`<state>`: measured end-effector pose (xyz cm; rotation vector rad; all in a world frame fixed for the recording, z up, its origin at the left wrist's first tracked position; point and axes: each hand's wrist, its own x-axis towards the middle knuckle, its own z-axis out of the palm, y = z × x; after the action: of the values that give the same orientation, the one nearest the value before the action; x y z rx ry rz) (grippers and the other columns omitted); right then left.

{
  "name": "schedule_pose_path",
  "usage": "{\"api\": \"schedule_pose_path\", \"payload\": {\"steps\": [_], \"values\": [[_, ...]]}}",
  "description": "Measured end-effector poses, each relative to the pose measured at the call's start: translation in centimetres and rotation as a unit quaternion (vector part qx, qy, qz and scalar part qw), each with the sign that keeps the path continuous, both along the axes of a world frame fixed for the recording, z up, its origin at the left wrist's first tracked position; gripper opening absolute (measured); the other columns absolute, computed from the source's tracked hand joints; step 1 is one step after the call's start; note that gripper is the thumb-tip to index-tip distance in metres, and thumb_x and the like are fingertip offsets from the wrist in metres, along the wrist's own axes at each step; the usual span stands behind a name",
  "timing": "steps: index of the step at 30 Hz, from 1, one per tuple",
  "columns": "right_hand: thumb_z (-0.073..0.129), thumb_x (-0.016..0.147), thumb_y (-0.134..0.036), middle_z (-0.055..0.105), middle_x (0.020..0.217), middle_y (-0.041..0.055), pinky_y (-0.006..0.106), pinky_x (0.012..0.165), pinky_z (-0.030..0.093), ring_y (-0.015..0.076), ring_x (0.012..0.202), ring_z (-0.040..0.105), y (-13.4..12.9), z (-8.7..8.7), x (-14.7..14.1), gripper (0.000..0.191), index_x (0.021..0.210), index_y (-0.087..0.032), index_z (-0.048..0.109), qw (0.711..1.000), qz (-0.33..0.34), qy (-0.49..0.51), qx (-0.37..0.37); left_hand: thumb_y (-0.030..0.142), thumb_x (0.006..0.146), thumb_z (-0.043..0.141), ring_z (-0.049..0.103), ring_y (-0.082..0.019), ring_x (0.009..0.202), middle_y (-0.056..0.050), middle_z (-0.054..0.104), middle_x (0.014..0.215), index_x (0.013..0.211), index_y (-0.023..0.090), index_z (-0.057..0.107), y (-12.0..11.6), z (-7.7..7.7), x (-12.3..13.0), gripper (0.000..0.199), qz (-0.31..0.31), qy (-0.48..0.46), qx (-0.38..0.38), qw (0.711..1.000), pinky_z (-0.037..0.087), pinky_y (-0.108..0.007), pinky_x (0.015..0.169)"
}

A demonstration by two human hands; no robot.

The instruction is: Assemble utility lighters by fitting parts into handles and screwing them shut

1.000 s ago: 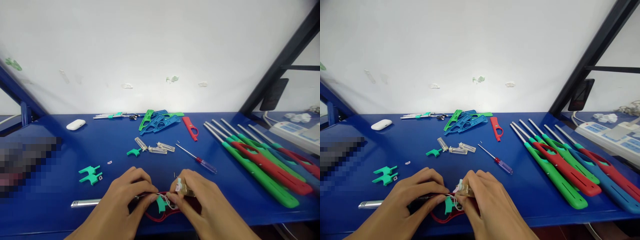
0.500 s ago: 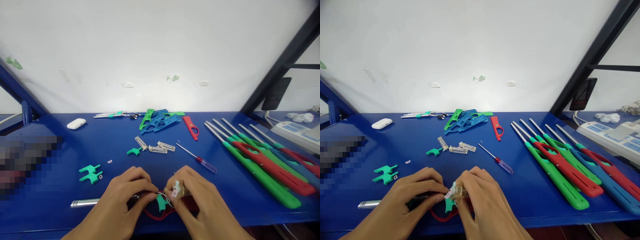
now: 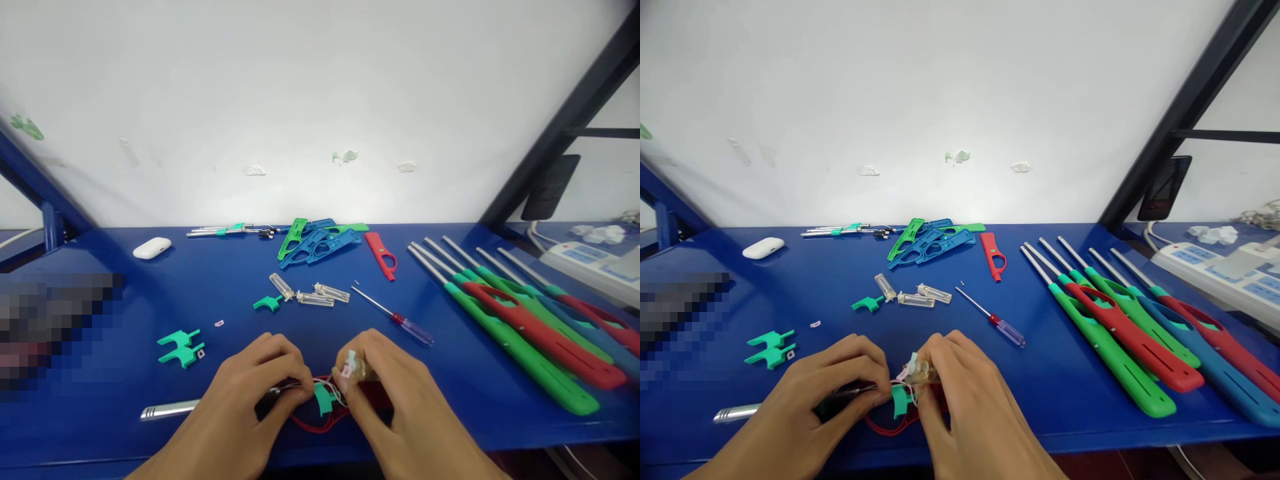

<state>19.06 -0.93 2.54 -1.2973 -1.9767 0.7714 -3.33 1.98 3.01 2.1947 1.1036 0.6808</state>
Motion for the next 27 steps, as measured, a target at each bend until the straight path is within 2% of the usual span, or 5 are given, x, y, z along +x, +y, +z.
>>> {"api": "schedule_pose_path", "payload": {"steps": [4,10,15,20,27], "values": [[0.05,0.107,-0.018,0.064,0.091,-0.0041,0.029,0.069,0.048,0.0156,0.08,0.061,0.1,-0.3,0.0,0.018,0.092,-0.027,0.051,1.0,-0.016,-0.007,-0.017,0.015,0.101,0.059,0.069,-0.01,0.085,0.005,0.069,0.1,0.092,0.03,0.071,0.0,-0.1,-0.1,0.022,0.01,-0.009,0.002,1.0,0.053,-0.02,0.078],[0.046,0.105,-0.007,0.066,0.088,-0.0054,0.028,0.07,0.046,0.0147,0.08,0.06,0.3,-0.8,0.4,0.026,0.089,-0.026,0.05,1.0,0.0,-0.003,0.022,0.015,0.1,0.063,0.069,-0.01,0.084,0.006,0.07,0.098,0.09,0.03,0.072,-0.1,-0.3,-0.2,0.02,0.016,-0.017,0.008,1.0,0.052,-0.02,0.078],[0.047,0.105,-0.007,0.066,0.09,-0.0035,0.026,0.067,0.046,0.0143,0.078,0.061,0.5,-1.5,0.6,0.025,0.089,-0.025,0.051,0.999,-0.003,-0.022,0.029,0.012,0.098,0.065,0.067,-0.008,0.079,0.006,0.068,0.094,0.085,0.026,0.067,-0.3,-0.4,-0.3,0.02,0.017,-0.023,0.016,0.999,0.05,-0.018,0.073],[0.04,0.103,-0.003,0.06,0.081,-0.0027,0.027,0.063,0.042,0.0152,0.069,0.053,0.6,-1.8,0.3,0.029,0.086,-0.025,0.048,0.99,-0.02,-0.095,0.099,0.011,0.101,0.059,0.065,-0.009,0.079,0.005,0.066,0.096,0.088,0.026,0.063,-0.2,-0.8,-0.4,0.02,0.008,-0.022,0.017,1.0,0.049,-0.02,0.073],[0.034,0.098,0.002,0.058,0.078,-0.0014,0.028,0.058,0.037,0.017,0.066,0.051,0.7,-0.7,-0.3,0.032,0.083,-0.025,0.043,0.979,-0.039,-0.112,0.164,0.012,0.105,0.051,0.063,-0.011,0.079,0.004,0.063,0.095,0.09,0.026,0.056,-0.3,-0.9,-0.3,0.021,0.005,-0.004,0.027,1.0,0.049,-0.022,0.073]]}}
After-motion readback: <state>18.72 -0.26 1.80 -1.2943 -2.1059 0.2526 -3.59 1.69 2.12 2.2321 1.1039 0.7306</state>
